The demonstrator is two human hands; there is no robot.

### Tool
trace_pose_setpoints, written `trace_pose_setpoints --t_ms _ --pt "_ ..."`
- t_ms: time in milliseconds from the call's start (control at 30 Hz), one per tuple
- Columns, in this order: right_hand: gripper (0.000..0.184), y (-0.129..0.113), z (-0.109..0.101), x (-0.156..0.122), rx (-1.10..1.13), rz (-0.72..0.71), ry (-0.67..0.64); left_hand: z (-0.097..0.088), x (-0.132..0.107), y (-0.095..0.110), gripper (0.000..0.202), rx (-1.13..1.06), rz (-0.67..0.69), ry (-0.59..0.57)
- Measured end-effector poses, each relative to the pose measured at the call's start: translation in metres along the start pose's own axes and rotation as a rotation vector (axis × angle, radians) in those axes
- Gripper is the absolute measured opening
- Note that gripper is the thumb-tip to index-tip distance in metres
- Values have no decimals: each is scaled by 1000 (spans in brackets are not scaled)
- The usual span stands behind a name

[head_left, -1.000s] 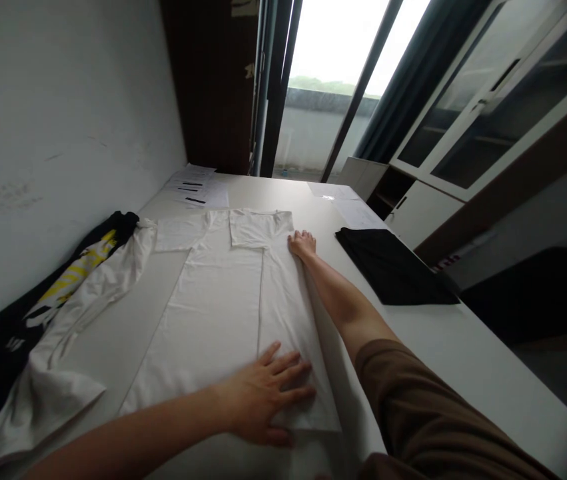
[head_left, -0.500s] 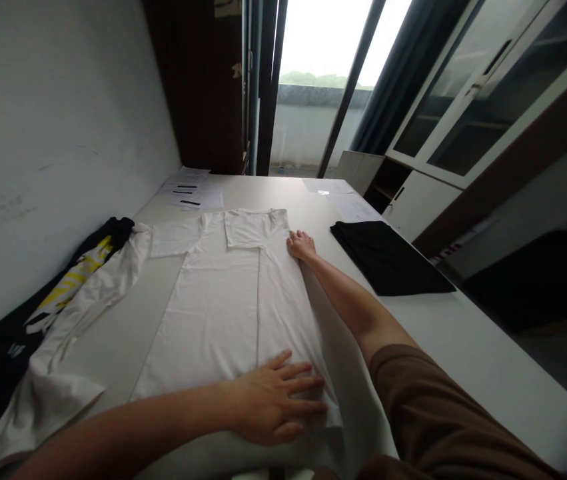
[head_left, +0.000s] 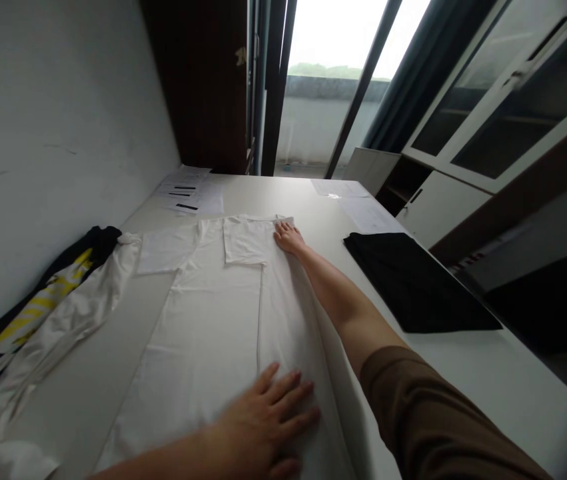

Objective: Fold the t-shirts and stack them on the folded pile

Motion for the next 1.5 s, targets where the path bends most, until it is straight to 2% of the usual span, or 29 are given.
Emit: trace_pose_setpoints --t_ms 100,167,233,267,333,433,500,567,633,733,833,1000,1067,1200,1300,1400,1500 --pt "67 20 -1 24 25 65 -10 7 3 -3 68 2 26 8" --pt "68 27 -1 30 32 85 -4 4 2 -7 67 -33 32 21" --pt "66 28 -2 29 32 73 18 -11 1 -26 64 -106 -31 75" --pt "64 27 -2 26 30 59 38 -23 0 -45 61 -144 -98 124" --pt "61 22 -4 18 22 20 78 -57 -3 -102 45 -171 -287 321" --pt "59 14 -4 5 3 -41 78 -105 -9 -214 35 -112 -617 590" --pt "59 11 -1 0 3 -50 35 -128 -10 -288 42 -81 -858 664" --pt "60 12 1 -3 13 -24 2 -141 -8 -351 49 -130 -1073 652" --pt "60 14 2 -4 16 0 -11 -151 0 -394 57 -194 -1196 626" --pt "59 16 2 -3 8 2 -5 -166 17 -432 70 -226 -1258 609" --pt "59 18 3 -1 6 1 -10 -176 25 -458 72 -258 -1310 606" --pt "59 21 3 1 17 14 -13 -176 22 -483 24 -288 -1298 574" --pt "60 20 3 0 16 11 -13 -174 12 -483 19 -262 -1296 602" --pt "60 19 0 -1 11 16 -26 -169 -3 -472 23 -208 -1291 669" --pt "59 14 -4 -2 3 25 -16 -168 -4 -462 29 -181 -1266 695" --pt "57 7 -8 0 -12 46 3 -166 2 -451 49 -183 -1225 692" --pt "57 1 -6 5 -21 -12 -9 -158 6 -439 70 -245 -1189 636"
Point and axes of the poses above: each hand's wrist, its own x-axis towards the middle knuckle, its own z-axis out of the palm, y = z × x, the point moved 7 cm from there along x, towards the middle knuckle, and after that the axes turned 12 degrees about -y, right-handed, at the moved point
